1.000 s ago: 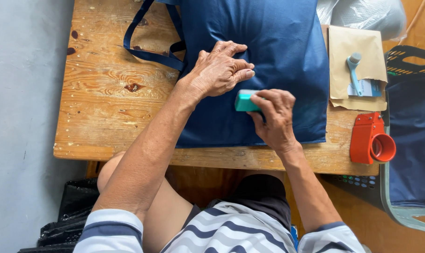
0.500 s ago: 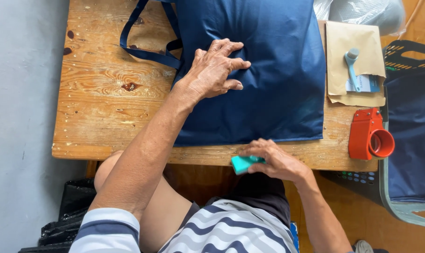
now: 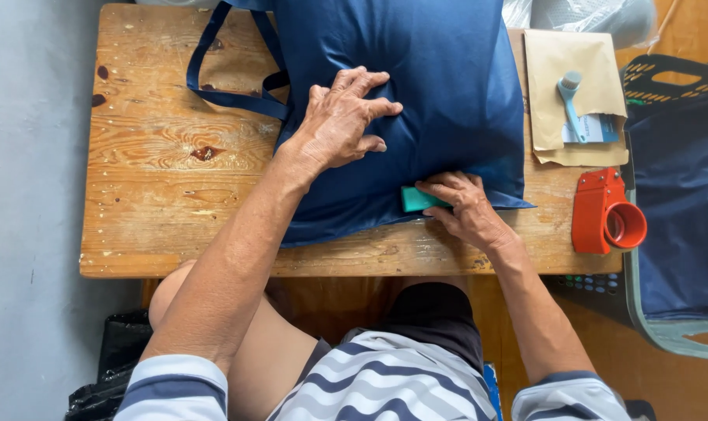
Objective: The person scrubs the surface of a blue tote bag with a green brush, repeatedly rubbing the fabric and seams. They reposition the bag to access different areas and continue scrubbing until the end of the clip.
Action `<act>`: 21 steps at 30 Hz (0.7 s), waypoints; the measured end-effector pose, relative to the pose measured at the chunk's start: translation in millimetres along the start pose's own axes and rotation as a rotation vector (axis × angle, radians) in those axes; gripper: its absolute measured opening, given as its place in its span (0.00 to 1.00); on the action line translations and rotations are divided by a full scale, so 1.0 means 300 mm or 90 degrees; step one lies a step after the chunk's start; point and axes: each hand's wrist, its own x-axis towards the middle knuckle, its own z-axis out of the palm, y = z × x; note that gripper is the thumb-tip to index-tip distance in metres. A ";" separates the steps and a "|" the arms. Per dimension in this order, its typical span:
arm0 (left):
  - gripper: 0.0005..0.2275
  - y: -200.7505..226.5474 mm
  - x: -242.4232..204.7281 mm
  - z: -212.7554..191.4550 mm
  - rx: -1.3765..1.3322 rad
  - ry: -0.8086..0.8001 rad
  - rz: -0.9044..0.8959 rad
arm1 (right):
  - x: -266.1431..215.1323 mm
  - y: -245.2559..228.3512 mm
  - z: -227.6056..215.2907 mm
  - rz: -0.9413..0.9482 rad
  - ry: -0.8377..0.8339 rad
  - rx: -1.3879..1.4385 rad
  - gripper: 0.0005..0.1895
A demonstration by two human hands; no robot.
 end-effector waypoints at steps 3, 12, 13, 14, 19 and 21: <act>0.28 -0.002 0.007 0.014 0.000 0.010 0.006 | -0.041 -0.047 -0.068 0.071 -0.188 0.069 0.26; 0.29 -0.018 0.013 0.031 -0.009 0.024 0.011 | -0.083 -0.143 -0.198 0.048 -0.072 0.472 0.25; 0.29 -0.013 0.008 0.023 -0.007 0.023 0.014 | -0.071 -0.116 -0.160 0.049 -0.068 0.473 0.25; 0.29 -0.007 0.005 0.016 -0.013 0.019 0.002 | -0.060 -0.089 -0.122 0.067 0.084 0.299 0.25; 0.28 -0.005 0.007 0.022 -0.010 0.017 -0.009 | -0.124 -0.054 0.025 0.040 0.197 -0.045 0.19; 0.29 -0.014 0.017 0.049 -0.005 0.056 0.012 | -0.180 -0.104 -0.004 0.151 0.033 0.019 0.23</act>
